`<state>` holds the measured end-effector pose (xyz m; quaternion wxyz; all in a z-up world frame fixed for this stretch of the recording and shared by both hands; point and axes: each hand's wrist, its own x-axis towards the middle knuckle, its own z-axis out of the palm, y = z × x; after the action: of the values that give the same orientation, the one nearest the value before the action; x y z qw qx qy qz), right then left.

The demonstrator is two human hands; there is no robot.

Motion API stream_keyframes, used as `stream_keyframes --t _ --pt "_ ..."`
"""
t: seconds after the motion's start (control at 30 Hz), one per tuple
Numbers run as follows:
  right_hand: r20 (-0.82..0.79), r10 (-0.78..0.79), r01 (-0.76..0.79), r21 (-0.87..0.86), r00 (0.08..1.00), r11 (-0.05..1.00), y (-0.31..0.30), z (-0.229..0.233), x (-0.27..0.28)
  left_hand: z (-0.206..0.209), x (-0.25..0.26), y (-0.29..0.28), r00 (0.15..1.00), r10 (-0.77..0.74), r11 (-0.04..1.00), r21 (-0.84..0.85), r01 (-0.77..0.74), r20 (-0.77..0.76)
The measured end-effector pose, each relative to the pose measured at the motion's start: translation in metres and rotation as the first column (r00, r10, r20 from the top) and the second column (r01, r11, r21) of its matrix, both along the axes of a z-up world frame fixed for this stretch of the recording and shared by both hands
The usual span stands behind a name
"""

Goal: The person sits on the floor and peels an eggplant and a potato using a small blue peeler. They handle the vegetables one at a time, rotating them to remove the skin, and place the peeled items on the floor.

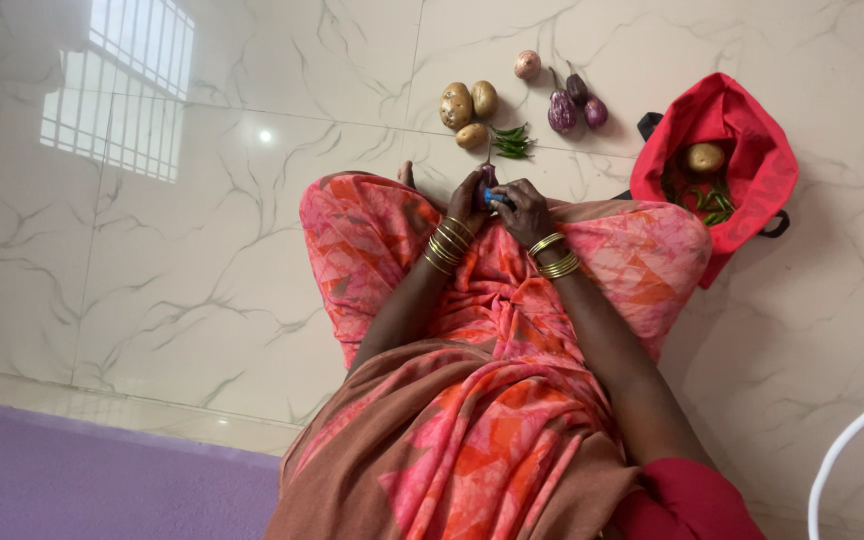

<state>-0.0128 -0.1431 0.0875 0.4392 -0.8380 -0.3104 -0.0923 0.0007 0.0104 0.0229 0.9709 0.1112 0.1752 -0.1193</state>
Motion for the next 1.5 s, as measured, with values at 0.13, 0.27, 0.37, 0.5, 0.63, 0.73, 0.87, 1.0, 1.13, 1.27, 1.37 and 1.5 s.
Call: stream_keyframes --t 0.13,0.27,0.37,0.5,0.63,0.73,0.87,1.0,1.13,1.27,1.37,1.5 --pt "-0.035 -0.009 0.007 -0.048 0.999 0.999 0.001 0.0 -0.002 0.0 0.0 -0.002 0.999 -0.024 0.996 0.088 0.027 -0.031" --pt "-0.085 -0.156 0.159 0.023 0.984 0.987 -0.003 0.001 0.006 -0.002 -0.003 -0.004 0.996 -0.088 0.996 0.031 0.089 -0.027" --pt "-0.165 -0.229 0.245 0.085 0.959 0.966 -0.007 0.005 0.014 0.0 -0.005 -0.006 0.992 -0.125 0.989 0.076 0.124 0.011" --pt "-0.236 -0.243 0.278 0.127 0.941 0.952 -0.007 0.006 0.015 0.003 -0.011 -0.007 0.923 -0.164 0.986 0.083 0.144 0.347" --pt "-0.145 -0.155 0.165 0.061 0.977 0.984 -0.003 0.006 0.008 0.003 -0.005 -0.005 0.989 -0.101 0.993 0.079 0.093 0.107" --pt "-0.051 -0.055 0.055 -0.007 0.997 0.998 0.0 0.004 0.001 -0.003 -0.001 -0.003 1.0 -0.029 0.999 0.039 0.029 0.005" --pt "0.015 -0.016 0.016 -0.02 1.0 1.0 0.003 0.0 -0.001 -0.011 0.0 -0.002 0.999 -0.042 0.996 0.084 0.039 0.027" --pt "0.027 -0.112 0.112 0.003 0.993 0.994 -0.001 -0.002 0.006 -0.011 -0.003 -0.004 0.995 -0.104 0.975 0.199 0.1 0.01" --pt "-0.201 -0.233 0.261 0.129 0.952 0.957 -0.01 -0.004 0.018 -0.011 -0.002 -0.012 0.976 -0.191 0.976 0.125 0.178 0.102" --pt "-0.187 -0.181 0.213 0.167 0.966 0.963 -0.012 -0.002 0.02 -0.015 0.002 -0.011 0.972 -0.193 0.979 0.093 0.182 0.132" --pt "-0.17 -0.126 0.15 0.139 0.977 0.979 -0.007 0.004 0.007 -0.02 0.003 -0.01 0.989 -0.128 0.992 0.014 0.127 0.067" --pt "-0.021 -0.042 0.042 -0.014 0.999 0.999 0.0 0.014 -0.009 -0.019 0.005 -0.002 0.996 -0.075 0.992 0.101 0.079 -0.043"
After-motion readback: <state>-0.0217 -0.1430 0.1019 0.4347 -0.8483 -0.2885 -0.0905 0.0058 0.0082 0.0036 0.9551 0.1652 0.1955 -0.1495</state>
